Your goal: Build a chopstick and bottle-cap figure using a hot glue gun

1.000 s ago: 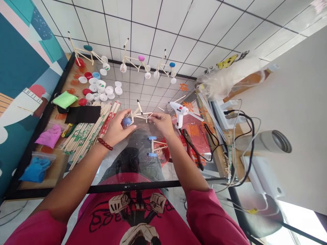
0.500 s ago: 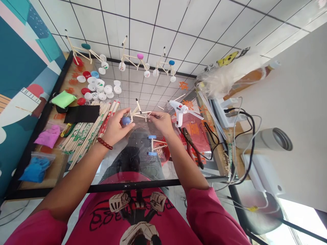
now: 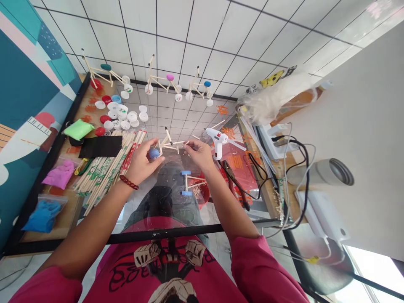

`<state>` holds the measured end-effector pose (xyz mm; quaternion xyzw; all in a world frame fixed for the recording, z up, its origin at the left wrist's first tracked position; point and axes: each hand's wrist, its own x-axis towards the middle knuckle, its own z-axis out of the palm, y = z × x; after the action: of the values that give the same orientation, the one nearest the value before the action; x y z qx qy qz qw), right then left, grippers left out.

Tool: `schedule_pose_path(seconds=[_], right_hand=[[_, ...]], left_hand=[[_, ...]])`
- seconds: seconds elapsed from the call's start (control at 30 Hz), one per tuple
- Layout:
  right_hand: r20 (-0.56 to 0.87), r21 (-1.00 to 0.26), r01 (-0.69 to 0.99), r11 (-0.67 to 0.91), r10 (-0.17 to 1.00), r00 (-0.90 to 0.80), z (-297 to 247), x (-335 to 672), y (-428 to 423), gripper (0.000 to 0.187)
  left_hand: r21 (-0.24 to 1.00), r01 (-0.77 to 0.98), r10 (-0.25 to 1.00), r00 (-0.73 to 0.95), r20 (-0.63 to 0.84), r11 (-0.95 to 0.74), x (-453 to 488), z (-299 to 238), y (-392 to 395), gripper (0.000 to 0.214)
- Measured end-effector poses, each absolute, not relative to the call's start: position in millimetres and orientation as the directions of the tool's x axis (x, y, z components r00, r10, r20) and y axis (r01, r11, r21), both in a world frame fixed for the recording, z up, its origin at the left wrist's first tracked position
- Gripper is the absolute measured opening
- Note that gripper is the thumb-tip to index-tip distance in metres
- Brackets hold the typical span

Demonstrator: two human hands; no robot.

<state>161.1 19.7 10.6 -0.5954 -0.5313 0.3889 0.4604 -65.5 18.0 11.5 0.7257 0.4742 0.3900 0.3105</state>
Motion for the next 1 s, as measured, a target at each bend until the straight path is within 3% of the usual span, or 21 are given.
schedule_pose_path(seconds=[0.13, 0.27, 0.37, 0.47, 0.57, 0.7, 0.77, 0.87, 1.0], right_hand=[[0.054, -0.945, 0.327, 0.007, 0.990, 0.133, 27.6, 162.3, 1.7, 0.021], [0.130, -0.901, 0.428, 0.066, 0.984, 0.123, 51.8, 160.7, -28.0, 0.017], [0.212, -0.817, 0.556, 0.156, 0.977, 0.037, 65.4, 157.9, -52.1, 0.014], [0.253, -0.655, 0.695, 0.298, 0.952, -0.169, 69.0, 151.7, -72.7, 0.018], [0.279, -0.544, 0.777, 0.315, 0.942, -0.186, 65.6, 142.2, -83.5, 0.017], [0.291, -0.698, 0.673, 0.245, 0.955, -0.046, 64.0, 135.1, -83.9, 0.016], [0.288, -0.767, 0.602, 0.220, 0.957, 0.018, 65.2, 141.3, -83.9, 0.015], [0.278, -0.764, 0.627, 0.154, 0.955, 0.104, 65.5, 166.4, -89.5, 0.013], [0.215, -0.698, 0.715, 0.042, 0.965, 0.153, 59.2, 201.4, -98.6, 0.014]], left_hand=[[0.717, 0.511, 0.877, 0.203, 0.434, -0.474, -69.0, 24.2, 9.2, 0.071], [0.575, 0.522, 0.715, 0.101, 0.692, -0.630, -65.9, 53.3, -13.4, 0.055], [0.570, 0.448, 0.689, 0.161, 0.706, -0.689, -54.4, 70.1, -36.0, 0.040], [0.658, 0.344, 0.742, 0.319, 0.589, -0.670, -37.6, 73.8, -53.8, 0.035], [0.743, 0.249, 0.781, 0.285, 0.556, -0.621, -20.9, 67.7, -58.6, 0.020], [0.902, 0.147, 0.909, 0.160, 0.384, -0.407, -5.9, 61.0, -52.1, 0.009], [0.969, -0.003, 0.962, 0.121, 0.246, -0.247, -5.4, 60.7, -49.9, 0.008], [0.968, -0.247, 0.993, 0.088, 0.076, -0.053, -17.6, 59.7, -49.9, 0.012], [0.962, -0.268, 0.999, -0.006, -0.049, 0.046, -43.1, 52.0, -49.0, 0.017]])
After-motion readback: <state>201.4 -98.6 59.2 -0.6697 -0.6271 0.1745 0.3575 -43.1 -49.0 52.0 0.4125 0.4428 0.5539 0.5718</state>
